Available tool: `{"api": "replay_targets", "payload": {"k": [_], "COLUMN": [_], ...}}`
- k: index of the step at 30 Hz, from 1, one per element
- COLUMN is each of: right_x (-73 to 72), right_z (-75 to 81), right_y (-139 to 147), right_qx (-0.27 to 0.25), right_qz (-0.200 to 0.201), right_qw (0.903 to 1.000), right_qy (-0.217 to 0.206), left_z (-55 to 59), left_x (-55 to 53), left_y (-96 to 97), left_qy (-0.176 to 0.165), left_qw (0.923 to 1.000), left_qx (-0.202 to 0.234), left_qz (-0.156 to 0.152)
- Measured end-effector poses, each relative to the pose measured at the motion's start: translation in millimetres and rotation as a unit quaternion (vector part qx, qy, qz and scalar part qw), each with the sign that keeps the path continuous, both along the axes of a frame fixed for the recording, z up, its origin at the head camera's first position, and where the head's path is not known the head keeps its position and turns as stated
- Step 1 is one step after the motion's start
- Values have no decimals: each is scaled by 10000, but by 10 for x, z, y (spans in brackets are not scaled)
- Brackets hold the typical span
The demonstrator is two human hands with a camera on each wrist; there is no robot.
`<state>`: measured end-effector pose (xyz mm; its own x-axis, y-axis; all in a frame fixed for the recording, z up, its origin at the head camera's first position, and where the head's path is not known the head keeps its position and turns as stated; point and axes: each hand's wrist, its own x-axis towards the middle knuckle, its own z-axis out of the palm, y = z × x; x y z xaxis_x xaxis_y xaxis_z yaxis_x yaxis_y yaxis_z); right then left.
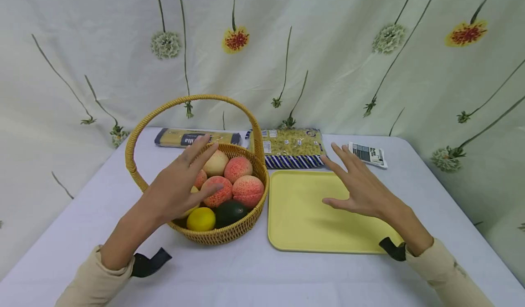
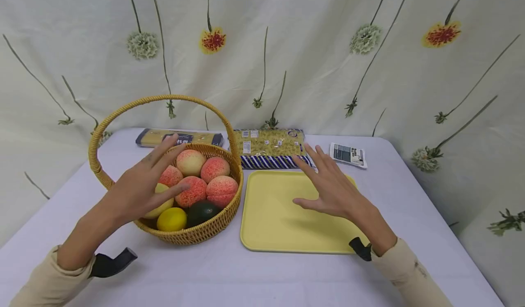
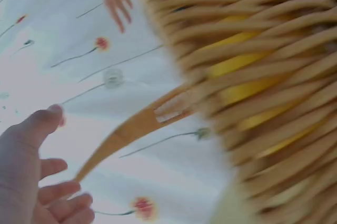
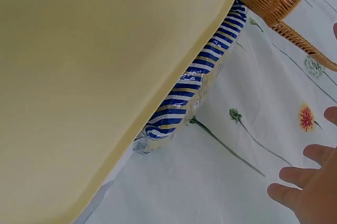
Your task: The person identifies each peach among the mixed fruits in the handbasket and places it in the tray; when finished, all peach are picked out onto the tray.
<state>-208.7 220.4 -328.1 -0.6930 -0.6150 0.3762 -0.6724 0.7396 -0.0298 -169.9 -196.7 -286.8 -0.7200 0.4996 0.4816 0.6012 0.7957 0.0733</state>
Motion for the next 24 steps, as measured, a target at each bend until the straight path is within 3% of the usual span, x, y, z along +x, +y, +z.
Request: {"api": "replay_targets", "payload": {"k": [3, 6, 9, 12, 14, 18, 21, 24], "right_x": [-16, -32, -46, -48, -53, -76, -113, -167], "right_z": [18, 38, 58, 83, 111, 189, 265, 346], "right_y": [-60, -142, -231, -315, -380, -527, -643, -756], "right_qx": [45, 66, 95, 83, 30, -120, -195, -225], "right_qz": [62, 152, 267, 370, 463, 599, 756, 1038], "right_qw": [9999, 9996, 9989, 9983, 9977, 9954, 9929, 9898], "right_qy": [-93, -236, -366, -438, -497, -744, -900, -954], "left_z": [138, 313, 475, 581, 618, 628, 599, 569], "left_x": [73, 134, 180, 178, 164, 141, 120, 96], "left_y": [26, 45, 11, -94, -195, -402, -493, -524], "left_qy": [674, 1641, 2482, 2870, 2798, 1920, 1152, 752], "left_qw": [9960, 9803, 9581, 9410, 9379, 9514, 9553, 9539], "left_qx": [374, 753, 1239, 1779, 2039, 2219, 2462, 2645], "left_qz": [-445, -804, -706, -225, 209, 929, 1162, 1200]}}
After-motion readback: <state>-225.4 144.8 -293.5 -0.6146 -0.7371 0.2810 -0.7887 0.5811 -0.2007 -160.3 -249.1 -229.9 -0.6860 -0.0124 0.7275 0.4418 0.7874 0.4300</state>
